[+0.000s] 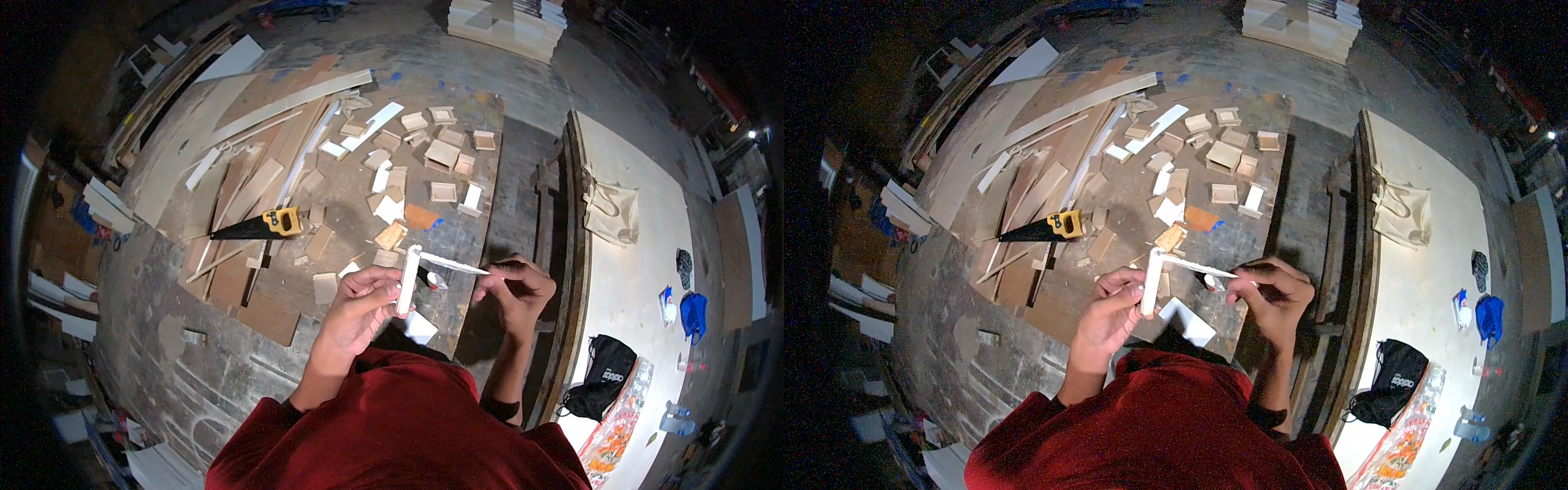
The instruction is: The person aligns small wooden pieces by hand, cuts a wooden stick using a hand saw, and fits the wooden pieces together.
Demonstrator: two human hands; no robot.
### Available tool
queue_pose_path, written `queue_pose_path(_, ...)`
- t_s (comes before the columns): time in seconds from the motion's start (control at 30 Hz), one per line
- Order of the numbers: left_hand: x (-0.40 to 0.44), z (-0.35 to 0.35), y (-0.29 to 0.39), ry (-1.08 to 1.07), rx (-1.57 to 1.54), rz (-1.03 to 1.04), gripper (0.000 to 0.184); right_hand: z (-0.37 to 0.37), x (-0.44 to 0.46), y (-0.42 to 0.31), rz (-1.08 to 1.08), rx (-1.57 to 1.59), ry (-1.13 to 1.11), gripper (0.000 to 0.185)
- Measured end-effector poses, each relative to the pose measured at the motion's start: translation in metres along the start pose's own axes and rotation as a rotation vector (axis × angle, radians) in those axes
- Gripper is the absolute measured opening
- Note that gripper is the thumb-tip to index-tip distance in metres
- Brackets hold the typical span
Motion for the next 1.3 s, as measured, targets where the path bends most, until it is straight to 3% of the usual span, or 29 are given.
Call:
queue_pose_path(0.07, 0.000, 0.000, 0.000, 0.002, 0.013, -0.001, 0.024, 0.010, 0.001, -0.007, -0.149, -0.186, -0.157, 0.009)
queue_pose_path(0.2, -0.001, 0.000, 0.004, -0.004, -0.017, 0.010, 0.024, 0.012, -0.003, -0.006, -0.083, -0.111, -0.227, 0.007)
queue_pose_path(0.27, -0.001, -0.003, 0.004, 0.018, -0.018, 0.008, 0.024, -0.004, -0.005, 0.010, 0.070, 0.036, -0.065, 0.004)
queue_pose_path(0.37, 0.000, -0.003, -0.001, -0.017, -0.026, -0.018, 0.023, 0.001, -0.012, 0.026, 0.117, 0.194, 0.005, 0.008)
queue_pose_path(0.57, -0.002, 0.006, -0.009, -0.022, -0.038, -0.053, 0.020, 0.027, -0.028, 0.056, 0.386, 0.371, -0.048, 0.007)
queue_pose_path(0.73, -0.001, 0.000, -0.009, -0.045, -0.052, -0.055, 0.023, 0.018, -0.028, 0.051, 0.367, 0.262, -0.104, 0.008)
queue_pose_path(0.87, -0.002, 0.005, -0.009, -0.068, -0.033, -0.046, 0.024, 0.016, -0.018, 0.039, 0.347, 0.393, 0.018, 0.010)
queue_pose_path(0.93, -0.002, 0.005, -0.009, -0.071, -0.019, -0.038, 0.024, 0.023, -0.019, 0.041, 0.369, 0.194, -0.104, 0.008)
queue_pose_path(1.1, -0.003, 0.001, -0.008, -0.001, -0.009, -0.009, 0.022, 0.021, -0.025, 0.048, 0.401, 0.204, -0.193, 0.009)
queue_pose_path(1.2, -0.003, -0.003, -0.009, -0.013, -0.009, -0.016, 0.022, 0.019, -0.020, 0.046, 0.389, 0.363, -0.111, 0.008)
queue_pose_path(1.3, -0.004, -0.001, -0.012, -0.061, -0.021, -0.027, 0.024, 0.024, -0.016, 0.041, 0.404, 0.274, -0.083, 0.008)
Point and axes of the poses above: each hand's wrist, its own x-axis towards the middle knuckle, its own z-axis out of the palm, y = z × x, the point moved 8 cm from there along x, towards the middle knuckle, and after that the axes turned 9 degrees about y, right-handed, at the moved point
